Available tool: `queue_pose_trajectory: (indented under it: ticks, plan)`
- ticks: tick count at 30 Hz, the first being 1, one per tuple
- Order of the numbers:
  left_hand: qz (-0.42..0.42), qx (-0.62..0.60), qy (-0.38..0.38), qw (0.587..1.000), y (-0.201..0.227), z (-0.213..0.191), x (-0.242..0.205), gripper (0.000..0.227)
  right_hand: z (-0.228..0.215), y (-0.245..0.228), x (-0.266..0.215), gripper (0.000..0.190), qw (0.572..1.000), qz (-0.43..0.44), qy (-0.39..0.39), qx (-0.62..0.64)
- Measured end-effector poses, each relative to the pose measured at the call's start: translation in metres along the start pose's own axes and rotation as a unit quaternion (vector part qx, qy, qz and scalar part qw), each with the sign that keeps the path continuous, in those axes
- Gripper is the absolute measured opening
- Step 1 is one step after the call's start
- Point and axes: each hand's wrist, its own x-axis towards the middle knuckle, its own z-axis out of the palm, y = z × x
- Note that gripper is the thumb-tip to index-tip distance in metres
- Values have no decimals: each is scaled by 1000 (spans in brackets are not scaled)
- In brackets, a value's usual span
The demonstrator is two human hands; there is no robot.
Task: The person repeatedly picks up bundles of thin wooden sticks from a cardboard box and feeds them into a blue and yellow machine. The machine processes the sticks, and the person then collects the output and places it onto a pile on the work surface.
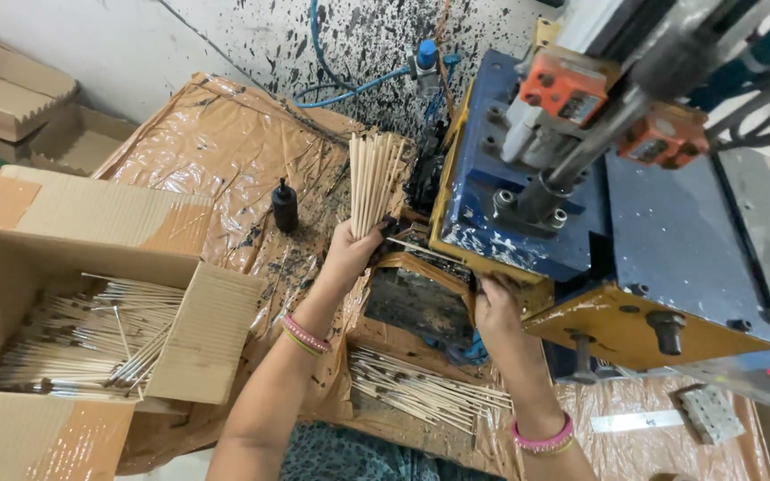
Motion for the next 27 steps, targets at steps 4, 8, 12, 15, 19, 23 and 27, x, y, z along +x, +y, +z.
queue_pose_trajectory:
  ticks: [4,8,12,15,19,23,27]
  plan:
    - [-12,53,14,998,-7,-11,-39,13,-15,-7,-9,36,980,-158,112,44]
    - [24,246,36,968,-67,-65,-123,26,-74,-25,-77,20,991,-47,122,12]
    - [-138,360,107,916,-60,-96,-202,26,-89,21,-136,30,966,19,256,7]
    - [25,248,138,958,-71,-114,-225,21,-80,25,-160,41,960,47,197,-194]
    - [68,231,21,970,-38,-67,-204,15,-52,-28,-162,50,973,118,81,183]
    - [90,319,-168,928,15,-15,-172,12,-9,-4,-155,30,887,102,26,449]
    - [15,266,-176,948,67,-26,-119,7,-35,-7,-97,24,850,60,8,523]
